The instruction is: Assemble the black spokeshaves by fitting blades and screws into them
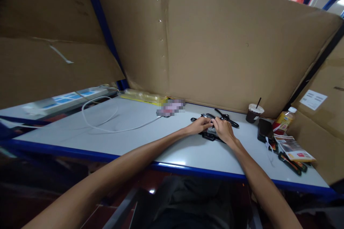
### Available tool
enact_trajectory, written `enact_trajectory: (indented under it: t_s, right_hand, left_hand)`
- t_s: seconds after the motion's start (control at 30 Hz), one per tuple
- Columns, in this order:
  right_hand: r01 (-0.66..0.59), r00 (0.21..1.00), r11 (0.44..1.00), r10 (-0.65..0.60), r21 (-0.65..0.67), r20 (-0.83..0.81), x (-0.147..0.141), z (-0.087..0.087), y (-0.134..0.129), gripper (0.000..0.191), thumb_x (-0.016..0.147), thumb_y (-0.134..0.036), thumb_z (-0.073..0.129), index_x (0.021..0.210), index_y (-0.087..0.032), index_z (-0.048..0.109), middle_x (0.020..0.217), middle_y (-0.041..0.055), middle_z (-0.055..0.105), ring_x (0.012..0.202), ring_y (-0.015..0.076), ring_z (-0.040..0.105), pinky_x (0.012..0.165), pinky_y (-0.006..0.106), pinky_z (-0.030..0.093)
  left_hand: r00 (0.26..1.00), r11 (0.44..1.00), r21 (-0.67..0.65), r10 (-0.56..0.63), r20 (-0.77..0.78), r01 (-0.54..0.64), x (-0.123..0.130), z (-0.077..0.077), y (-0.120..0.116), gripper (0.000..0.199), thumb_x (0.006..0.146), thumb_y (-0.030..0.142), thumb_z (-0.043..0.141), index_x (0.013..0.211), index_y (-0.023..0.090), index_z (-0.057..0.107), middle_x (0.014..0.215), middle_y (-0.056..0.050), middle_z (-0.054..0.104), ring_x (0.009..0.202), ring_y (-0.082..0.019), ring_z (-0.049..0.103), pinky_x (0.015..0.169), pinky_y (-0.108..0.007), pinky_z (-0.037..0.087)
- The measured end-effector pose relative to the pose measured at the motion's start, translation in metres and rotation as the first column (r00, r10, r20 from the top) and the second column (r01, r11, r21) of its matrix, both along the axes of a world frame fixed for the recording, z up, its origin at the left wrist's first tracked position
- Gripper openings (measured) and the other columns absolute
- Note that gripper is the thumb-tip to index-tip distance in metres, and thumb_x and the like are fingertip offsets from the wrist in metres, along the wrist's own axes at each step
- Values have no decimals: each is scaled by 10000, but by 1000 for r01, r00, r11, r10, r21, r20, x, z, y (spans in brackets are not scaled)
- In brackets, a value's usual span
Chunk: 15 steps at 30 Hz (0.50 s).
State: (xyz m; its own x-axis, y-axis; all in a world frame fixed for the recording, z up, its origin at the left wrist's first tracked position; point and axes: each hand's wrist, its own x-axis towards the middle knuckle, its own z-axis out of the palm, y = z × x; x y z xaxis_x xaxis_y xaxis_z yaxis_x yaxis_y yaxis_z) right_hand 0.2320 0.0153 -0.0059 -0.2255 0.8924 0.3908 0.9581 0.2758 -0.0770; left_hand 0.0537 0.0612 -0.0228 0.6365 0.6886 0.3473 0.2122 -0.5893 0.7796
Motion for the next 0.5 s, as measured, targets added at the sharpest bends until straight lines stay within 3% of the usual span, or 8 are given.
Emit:
enact_trajectory:
  t_s: [0.3,0.5]
  right_hand:
    - [-82,990,996,84,18,-114,-1,-2,0,266,1068,-338,393,1070,-216,629,845,47,751,763,226,705,635,269,345]
    - [-89,990,995,93,42,-104,1,0,0,271,1064,-356,399,1085,-232,640,853,45,760,763,227,716,654,267,382]
  left_hand:
    - [999,996,-88,8,49,-3,1,-3,6,292,845,417,564,689,192,462,565,63,414,530,-96,369,510,-223,269]
    - [997,993,-121,-4,78,14,0,-1,3,300,842,422,590,696,185,477,559,68,413,520,-89,364,505,-215,268]
